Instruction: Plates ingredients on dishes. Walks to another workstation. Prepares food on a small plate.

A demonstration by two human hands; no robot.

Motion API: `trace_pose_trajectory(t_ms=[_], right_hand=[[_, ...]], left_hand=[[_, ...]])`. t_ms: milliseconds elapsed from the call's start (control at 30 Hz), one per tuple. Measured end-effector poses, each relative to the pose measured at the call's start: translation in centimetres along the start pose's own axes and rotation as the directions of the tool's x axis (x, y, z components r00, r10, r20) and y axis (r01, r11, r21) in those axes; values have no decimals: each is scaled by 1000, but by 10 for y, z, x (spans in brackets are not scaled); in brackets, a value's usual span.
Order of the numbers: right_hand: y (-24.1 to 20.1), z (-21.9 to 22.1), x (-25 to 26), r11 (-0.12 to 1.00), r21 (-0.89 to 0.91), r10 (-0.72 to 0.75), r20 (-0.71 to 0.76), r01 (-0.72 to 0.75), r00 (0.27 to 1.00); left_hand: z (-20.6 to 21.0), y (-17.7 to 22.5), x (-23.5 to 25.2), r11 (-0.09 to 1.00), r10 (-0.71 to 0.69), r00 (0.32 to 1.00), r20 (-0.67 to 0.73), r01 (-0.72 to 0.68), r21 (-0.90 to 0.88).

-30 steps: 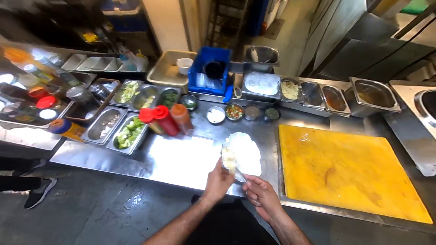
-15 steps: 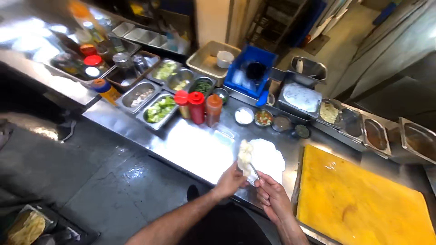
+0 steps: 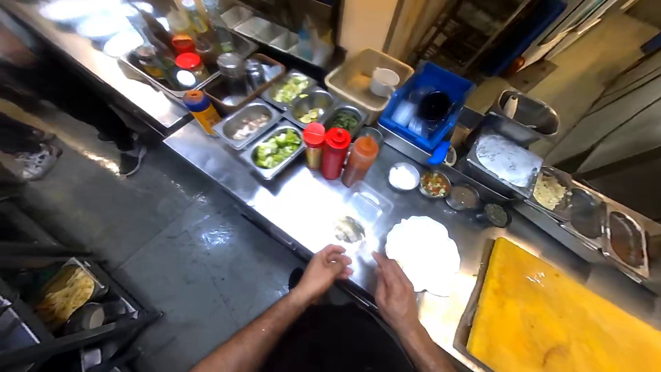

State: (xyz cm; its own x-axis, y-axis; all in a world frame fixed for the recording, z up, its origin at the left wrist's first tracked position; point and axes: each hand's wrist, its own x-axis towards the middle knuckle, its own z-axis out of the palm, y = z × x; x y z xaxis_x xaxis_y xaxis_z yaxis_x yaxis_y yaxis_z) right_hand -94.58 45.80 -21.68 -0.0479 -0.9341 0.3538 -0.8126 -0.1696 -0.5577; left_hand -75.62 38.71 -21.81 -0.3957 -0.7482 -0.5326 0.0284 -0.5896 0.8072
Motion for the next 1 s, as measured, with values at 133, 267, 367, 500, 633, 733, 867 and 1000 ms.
trace_pose_trajectory(t_ms=[133, 267, 367, 500, 633, 733, 867, 1000], right_hand=[[1, -5, -4, 998, -53, -20, 46, 23, 999], [-3, -14, -6, 999, -27, -25, 38, 26, 999], [-2, -18, -9, 995, 78, 49, 88, -56, 995], [5, -48, -21, 943, 216, 252, 27, -252, 967], [28, -91, -42, 865, 62, 499, -14, -497, 866], [35, -103, -53, 830, -25, 558, 22, -557, 830], [28, -96, -61, 827, 20, 558, 83, -561, 826], [17, -94, -52, 725, 179, 636, 197, -665, 746]], left_hand=[[-1, 3, 0, 1000, 11, 1000, -26, -11, 0], [-2, 6, 0, 1000, 10, 999, -30, -10, 11], [-3, 6, -1, 1000, 21, 999, -36, -20, 21], [-3, 5, -2, 998, 23, 1000, -16, -22, 66], [9, 0, -2, 986, -58, 985, 163, 31, 163], [27, 1, 3, 967, -104, 946, 306, 24, 255], [48, -1, 12, 942, -116, 906, 408, -29, 333], [56, -2, 15, 941, -106, 888, 448, -55, 333]])
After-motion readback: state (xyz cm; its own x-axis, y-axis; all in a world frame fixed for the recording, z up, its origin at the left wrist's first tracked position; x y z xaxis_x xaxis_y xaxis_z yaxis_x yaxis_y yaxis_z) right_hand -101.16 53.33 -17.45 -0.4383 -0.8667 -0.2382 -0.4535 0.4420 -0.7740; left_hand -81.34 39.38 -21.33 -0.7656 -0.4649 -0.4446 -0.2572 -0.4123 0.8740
